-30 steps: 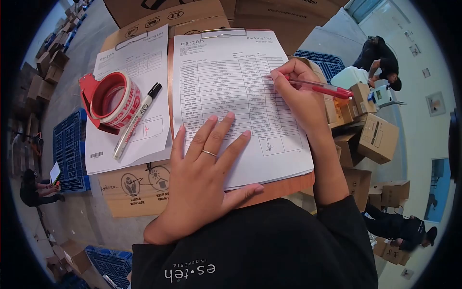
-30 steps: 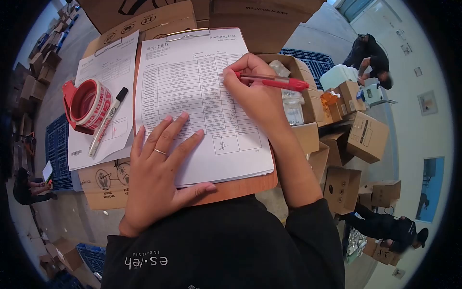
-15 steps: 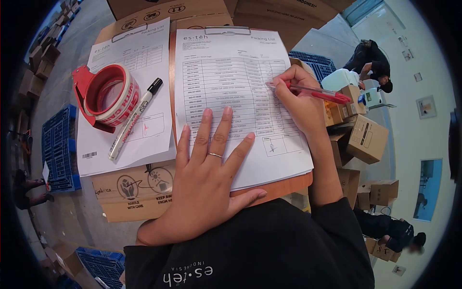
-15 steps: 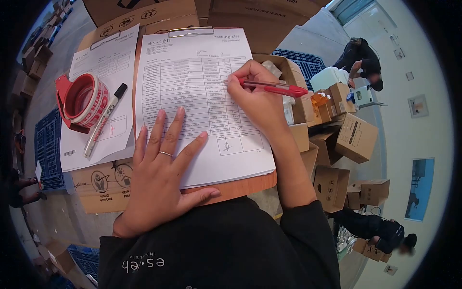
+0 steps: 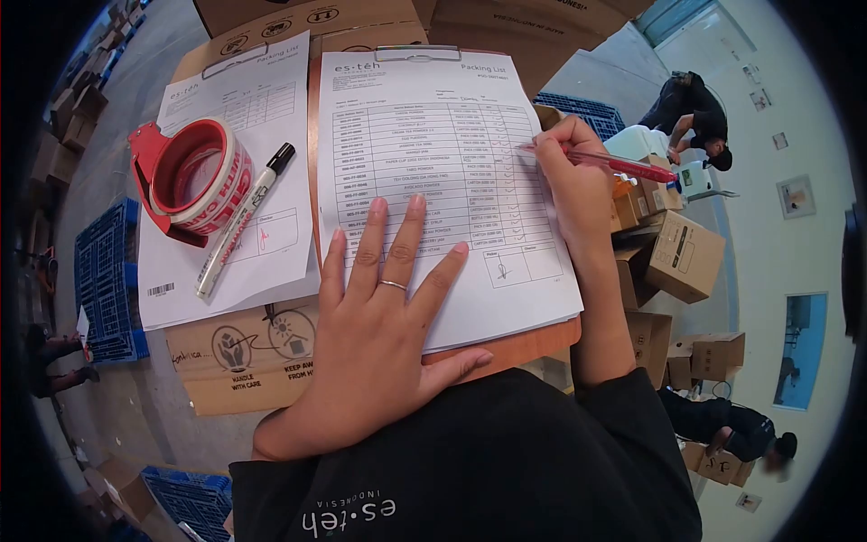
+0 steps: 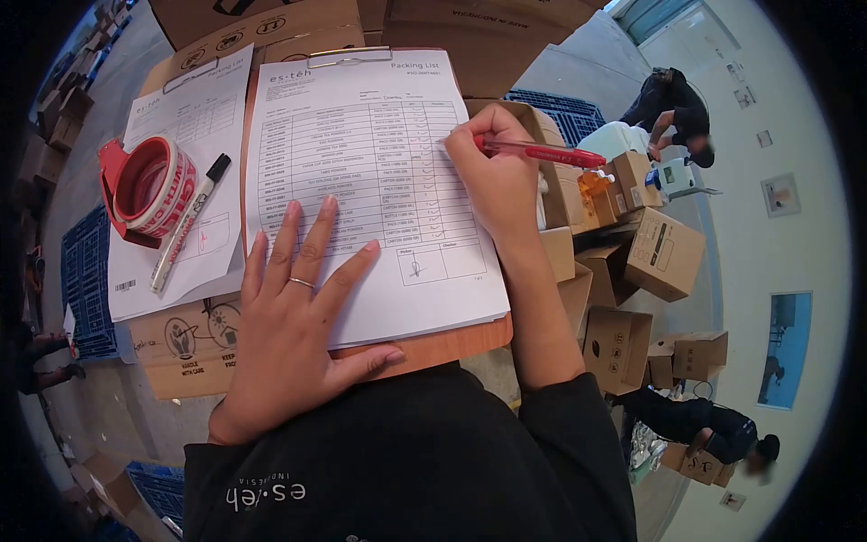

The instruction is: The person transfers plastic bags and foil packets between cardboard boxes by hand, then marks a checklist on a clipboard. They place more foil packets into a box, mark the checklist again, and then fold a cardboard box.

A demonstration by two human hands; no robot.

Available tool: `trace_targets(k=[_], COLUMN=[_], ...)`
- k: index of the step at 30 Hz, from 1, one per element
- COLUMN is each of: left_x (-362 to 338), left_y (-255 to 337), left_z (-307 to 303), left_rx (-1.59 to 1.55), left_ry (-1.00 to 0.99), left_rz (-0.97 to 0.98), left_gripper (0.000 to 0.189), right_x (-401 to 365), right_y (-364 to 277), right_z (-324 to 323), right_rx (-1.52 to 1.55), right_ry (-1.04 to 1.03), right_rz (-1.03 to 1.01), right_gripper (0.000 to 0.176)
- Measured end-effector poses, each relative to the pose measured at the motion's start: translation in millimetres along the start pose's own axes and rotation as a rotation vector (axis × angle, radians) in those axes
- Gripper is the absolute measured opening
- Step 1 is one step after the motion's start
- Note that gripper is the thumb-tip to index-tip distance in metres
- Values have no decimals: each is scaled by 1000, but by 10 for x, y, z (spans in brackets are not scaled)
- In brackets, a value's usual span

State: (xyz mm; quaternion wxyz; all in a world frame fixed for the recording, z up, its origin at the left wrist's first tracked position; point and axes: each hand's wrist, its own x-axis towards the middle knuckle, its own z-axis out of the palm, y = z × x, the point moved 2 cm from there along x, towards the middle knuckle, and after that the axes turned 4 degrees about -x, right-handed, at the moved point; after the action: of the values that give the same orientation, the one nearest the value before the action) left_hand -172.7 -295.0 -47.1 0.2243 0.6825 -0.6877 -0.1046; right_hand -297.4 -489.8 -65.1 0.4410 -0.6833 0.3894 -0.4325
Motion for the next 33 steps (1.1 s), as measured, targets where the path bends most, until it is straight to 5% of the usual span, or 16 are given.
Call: trace_targets(k=[14, 16, 20, 23, 27, 28, 33], left_x=[-11, -15, -35, -64, -150, -143, -362], left_y=[9, 5, 2, -4, -87, -98, -175], left_z=[18, 9, 1, -30, -60, -61, -81], left_rx=[41, 24, 5, -23, -395, -490, -738], left_ry=[19, 18, 62, 19, 243, 443, 501], left_rz=[5, 6, 26, 90, 267, 353, 357], left_gripper=[74, 74, 70, 63, 29, 14, 35], right_x=[-28, 20, -103, -340, -603, -647, -835], right_y=[0, 112, -112, -330, -397, -383, -388], right_z=[52, -128, -373, -417, -432, -425, -354], right_rx=[-383, 332, 529, 382, 172, 165, 135], right_ry=[48, 12, 7, -111, -77, -80, 5], right_rz=[-255, 112, 58, 13, -64, -83, -83], right_gripper=[10, 7, 6, 9, 15, 18, 19])
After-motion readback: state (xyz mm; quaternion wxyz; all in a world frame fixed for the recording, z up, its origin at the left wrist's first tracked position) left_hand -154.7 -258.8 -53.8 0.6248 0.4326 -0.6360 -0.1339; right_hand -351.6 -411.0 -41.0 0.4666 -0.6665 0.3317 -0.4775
